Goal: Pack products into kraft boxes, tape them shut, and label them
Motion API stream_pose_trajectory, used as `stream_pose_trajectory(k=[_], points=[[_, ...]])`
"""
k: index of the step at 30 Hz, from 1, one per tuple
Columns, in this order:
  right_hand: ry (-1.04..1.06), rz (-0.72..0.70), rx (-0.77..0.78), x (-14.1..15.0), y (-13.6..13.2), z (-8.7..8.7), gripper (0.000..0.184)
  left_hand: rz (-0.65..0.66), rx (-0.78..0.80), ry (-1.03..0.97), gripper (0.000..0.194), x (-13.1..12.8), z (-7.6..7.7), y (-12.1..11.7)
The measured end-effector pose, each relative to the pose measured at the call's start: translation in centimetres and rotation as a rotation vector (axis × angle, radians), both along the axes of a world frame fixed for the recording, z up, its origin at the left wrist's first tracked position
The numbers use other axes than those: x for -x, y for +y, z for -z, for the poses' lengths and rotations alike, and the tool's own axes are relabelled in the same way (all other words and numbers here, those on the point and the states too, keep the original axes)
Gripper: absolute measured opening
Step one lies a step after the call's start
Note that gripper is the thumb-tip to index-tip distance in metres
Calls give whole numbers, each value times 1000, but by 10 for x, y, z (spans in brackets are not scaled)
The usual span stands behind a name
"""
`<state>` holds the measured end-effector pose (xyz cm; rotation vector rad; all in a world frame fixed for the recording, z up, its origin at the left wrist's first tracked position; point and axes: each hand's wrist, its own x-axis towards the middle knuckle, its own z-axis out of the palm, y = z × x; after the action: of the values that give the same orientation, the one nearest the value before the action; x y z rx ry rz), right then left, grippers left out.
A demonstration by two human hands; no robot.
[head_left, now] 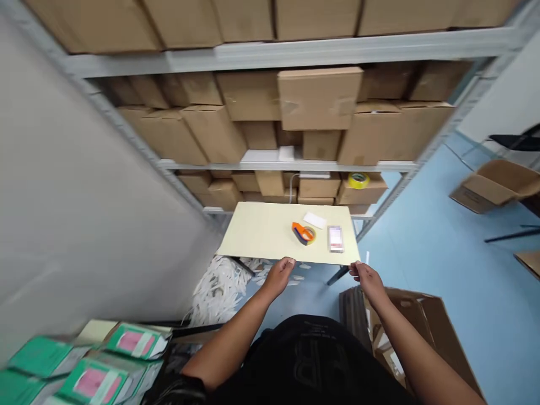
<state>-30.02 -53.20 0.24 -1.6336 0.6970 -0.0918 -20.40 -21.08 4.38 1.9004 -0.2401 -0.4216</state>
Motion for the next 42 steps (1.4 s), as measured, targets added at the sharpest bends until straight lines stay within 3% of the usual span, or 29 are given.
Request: stream_pose_trajectory(k=[9,12,15,22,30,36,42], points=[[-14,-375,76,-88,186,1,62,-327,6,6,44,10,6,199],[-14,-511,96,-108,236,-7,60,-436,25,15,42,21,7,243],[-11,-658,127,-128,273,-13,57,-556,41,31,42,35,8,272],[5,-1014,217,-188,334,-2,58,-838,-11,41,40,73,15,305],[20,-1484,155,-245,424,19,57,-1234,-112,66,37,101,11,314],[37,-1792,132,-245,497,20,48,-1516,-149,67,35,136,0,311],[-12,-1993,114,-210,565,5,47,-1752,-290,134,32,202,-14,332]])
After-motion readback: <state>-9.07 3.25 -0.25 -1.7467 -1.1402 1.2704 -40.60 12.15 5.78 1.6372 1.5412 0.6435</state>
